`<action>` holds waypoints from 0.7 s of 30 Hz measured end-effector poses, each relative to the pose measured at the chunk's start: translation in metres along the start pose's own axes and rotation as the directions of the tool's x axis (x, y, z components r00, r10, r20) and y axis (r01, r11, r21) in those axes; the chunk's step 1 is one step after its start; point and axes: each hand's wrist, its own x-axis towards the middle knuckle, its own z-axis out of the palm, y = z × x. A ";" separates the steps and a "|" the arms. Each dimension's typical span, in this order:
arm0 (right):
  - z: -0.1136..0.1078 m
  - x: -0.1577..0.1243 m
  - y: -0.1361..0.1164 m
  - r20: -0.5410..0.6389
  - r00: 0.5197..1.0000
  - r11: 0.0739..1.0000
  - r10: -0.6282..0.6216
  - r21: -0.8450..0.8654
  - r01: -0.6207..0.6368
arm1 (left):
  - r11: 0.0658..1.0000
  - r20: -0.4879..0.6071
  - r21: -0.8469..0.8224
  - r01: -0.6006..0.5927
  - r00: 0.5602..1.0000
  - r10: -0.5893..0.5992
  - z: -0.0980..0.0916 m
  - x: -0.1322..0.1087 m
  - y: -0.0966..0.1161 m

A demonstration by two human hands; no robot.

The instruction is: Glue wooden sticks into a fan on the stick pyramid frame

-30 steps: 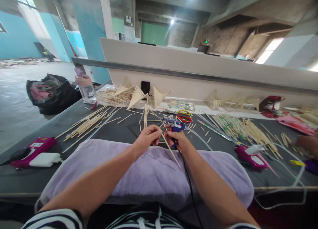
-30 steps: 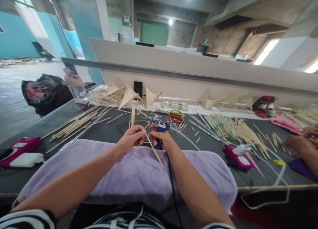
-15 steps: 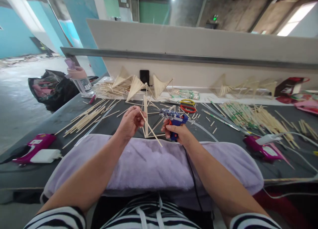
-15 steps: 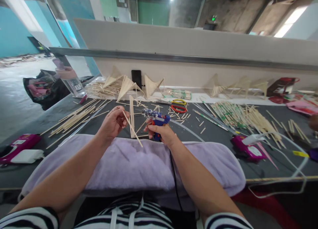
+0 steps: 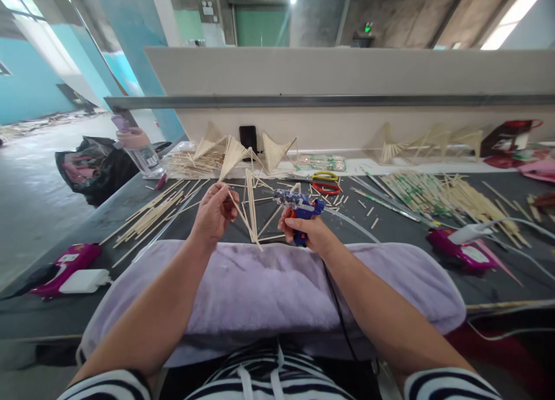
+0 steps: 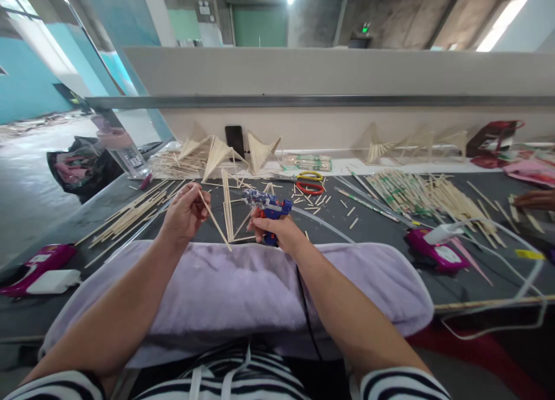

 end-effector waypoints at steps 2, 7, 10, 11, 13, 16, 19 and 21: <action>0.000 0.000 0.000 -0.010 1.000 1.000 -0.013 -0.005 0.013 | 1.000 -0.001 0.012 -0.013 1.000 0.013 -0.001 0.000 0.000; -0.001 0.002 -0.002 -0.028 0.999 0.999 -0.045 -0.020 0.044 | 0.999 0.031 0.039 -0.012 0.999 0.011 -0.004 0.000 -0.002; -0.001 0.001 0.000 -0.033 0.999 0.999 -0.036 -0.032 0.035 | 0.999 0.048 0.046 -0.004 0.999 0.002 -0.006 0.000 -0.003; 0.000 0.001 0.000 -0.037 0.999 0.999 -0.029 -0.034 0.028 | 0.999 0.050 0.048 -0.004 0.999 0.001 -0.007 0.000 -0.004; 0.002 0.001 0.002 -0.057 0.998 1.000 -0.013 -0.027 0.012 | 0.999 0.045 0.050 0.000 0.999 -0.002 -0.008 0.000 -0.004; 0.009 0.002 0.003 -0.108 0.994 1.000 -0.005 0.004 0.006 | 0.998 0.027 0.055 0.020 0.999 -0.022 -0.011 0.001 -0.006; 0.018 0.003 0.002 -0.198 0.980 0.999 -0.032 -0.008 0.031 | 0.996 -0.009 0.081 0.030 1.000 -0.030 -0.012 0.005 -0.006; 0.022 0.001 -0.001 -0.287 0.957 0.998 -0.044 -0.050 0.031 | 0.995 -0.059 0.101 0.018 0.998 -0.012 -0.012 0.009 -0.005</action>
